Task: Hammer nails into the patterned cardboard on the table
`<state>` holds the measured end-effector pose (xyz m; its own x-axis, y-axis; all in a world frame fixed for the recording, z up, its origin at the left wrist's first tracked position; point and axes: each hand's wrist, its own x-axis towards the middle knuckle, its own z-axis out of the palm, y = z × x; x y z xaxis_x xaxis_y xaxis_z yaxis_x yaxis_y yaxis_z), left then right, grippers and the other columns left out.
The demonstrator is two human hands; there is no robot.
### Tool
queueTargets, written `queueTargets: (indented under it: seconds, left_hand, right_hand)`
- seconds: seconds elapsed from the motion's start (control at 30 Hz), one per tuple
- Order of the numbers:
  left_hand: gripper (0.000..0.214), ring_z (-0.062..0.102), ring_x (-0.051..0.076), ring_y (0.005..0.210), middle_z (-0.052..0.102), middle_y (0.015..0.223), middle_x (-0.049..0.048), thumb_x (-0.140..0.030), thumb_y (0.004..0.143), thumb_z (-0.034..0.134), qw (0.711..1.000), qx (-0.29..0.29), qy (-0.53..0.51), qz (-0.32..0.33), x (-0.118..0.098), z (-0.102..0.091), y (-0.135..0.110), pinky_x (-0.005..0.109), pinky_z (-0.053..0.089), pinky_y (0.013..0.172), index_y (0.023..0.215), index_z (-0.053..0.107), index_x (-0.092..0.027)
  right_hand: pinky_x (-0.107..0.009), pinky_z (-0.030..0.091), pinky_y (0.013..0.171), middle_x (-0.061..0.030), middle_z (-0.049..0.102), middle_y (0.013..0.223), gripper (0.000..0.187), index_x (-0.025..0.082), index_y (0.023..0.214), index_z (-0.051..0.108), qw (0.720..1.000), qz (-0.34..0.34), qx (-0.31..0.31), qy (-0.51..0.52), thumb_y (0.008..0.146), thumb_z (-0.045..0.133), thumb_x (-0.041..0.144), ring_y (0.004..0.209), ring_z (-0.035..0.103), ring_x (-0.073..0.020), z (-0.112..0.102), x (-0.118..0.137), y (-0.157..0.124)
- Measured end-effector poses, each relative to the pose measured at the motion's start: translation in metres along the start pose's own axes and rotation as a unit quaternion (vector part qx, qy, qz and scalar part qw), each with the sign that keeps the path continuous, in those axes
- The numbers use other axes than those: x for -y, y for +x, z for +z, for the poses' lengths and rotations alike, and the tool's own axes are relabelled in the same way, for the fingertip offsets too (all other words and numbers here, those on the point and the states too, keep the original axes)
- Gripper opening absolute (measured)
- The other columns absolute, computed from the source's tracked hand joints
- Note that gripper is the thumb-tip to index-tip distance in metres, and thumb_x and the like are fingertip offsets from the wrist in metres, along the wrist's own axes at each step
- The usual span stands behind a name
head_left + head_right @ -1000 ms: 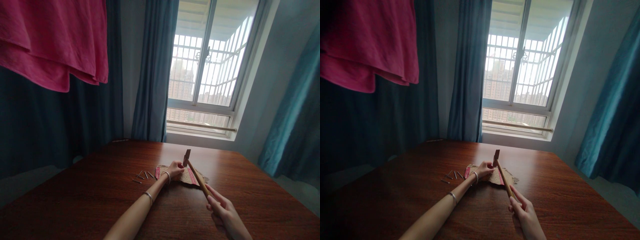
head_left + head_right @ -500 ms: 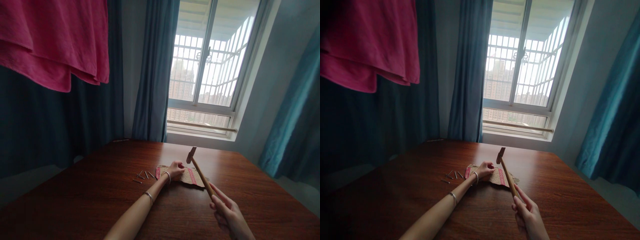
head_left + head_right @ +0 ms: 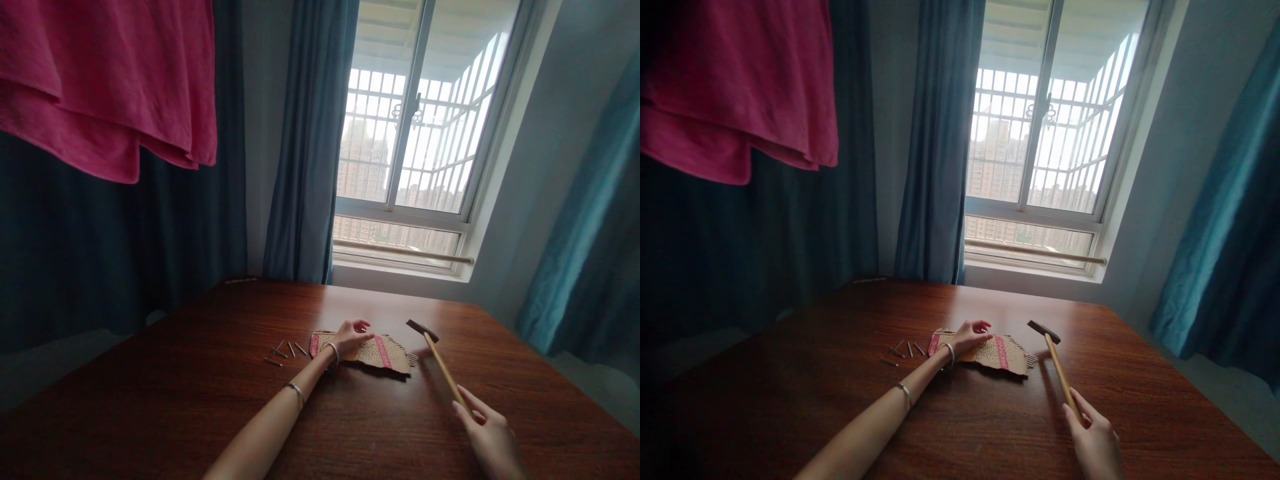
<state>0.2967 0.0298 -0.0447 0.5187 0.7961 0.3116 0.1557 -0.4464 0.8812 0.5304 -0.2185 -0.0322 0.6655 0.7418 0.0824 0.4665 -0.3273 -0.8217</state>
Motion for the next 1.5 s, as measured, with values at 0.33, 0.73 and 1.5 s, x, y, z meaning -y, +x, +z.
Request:
queueTargets:
  seconds: [0.33, 0.73, 1.5]
  left_hand:
    - [0.055, 0.059, 0.018, 0.079, 0.064, 0.088, 0.0134, -0.053, 0.068, 0.057, 0.973, -0.049, -0.222, -0.030, -0.007, -0.007, 0.011, 0.031, 0.046, 0.073, 0.096, 0.064, -0.007]
    - [0.030, 0.058, 0.015, 0.074, 0.063, 0.093, 0.0125, -0.028, 0.069, 0.053, 0.978, -0.111, -0.146, -0.096, -0.010, -0.030, 0.015, 0.022, 0.045, 0.057, 0.089, 0.064, -0.009]
    - [0.028, 0.057, 0.013, 0.069, 0.063, 0.087, 0.0106, -0.023, 0.068, 0.050, 0.989, -0.046, -0.120, -0.067, -0.051, -0.027, -0.004, 0.019, 0.044, 0.050, 0.088, 0.064, -0.009]
  right_hand:
    - [-0.029, 0.047, 0.068, -0.0102, 0.070, 0.092, 0.053, 0.018, 0.109, 0.062, 0.994, -0.008, 0.007, -0.104, 0.068, 0.049, 0.047, 0.083, 0.064, -0.0263, -0.004, -0.018, 0.016]
    - [-0.037, 0.047, 0.068, -0.0104, 0.071, 0.082, 0.049, 0.020, 0.106, 0.061, 0.983, -0.015, 0.001, -0.185, 0.067, 0.048, 0.047, 0.079, 0.065, -0.0303, -0.003, -0.018, 0.019]
    - [-0.038, 0.045, 0.076, -0.0134, 0.064, 0.090, 0.044, 0.017, 0.109, 0.057, 0.945, -0.087, 0.003, -0.314, 0.077, 0.041, 0.042, 0.081, 0.061, -0.0281, 0.009, -0.031, 0.013]
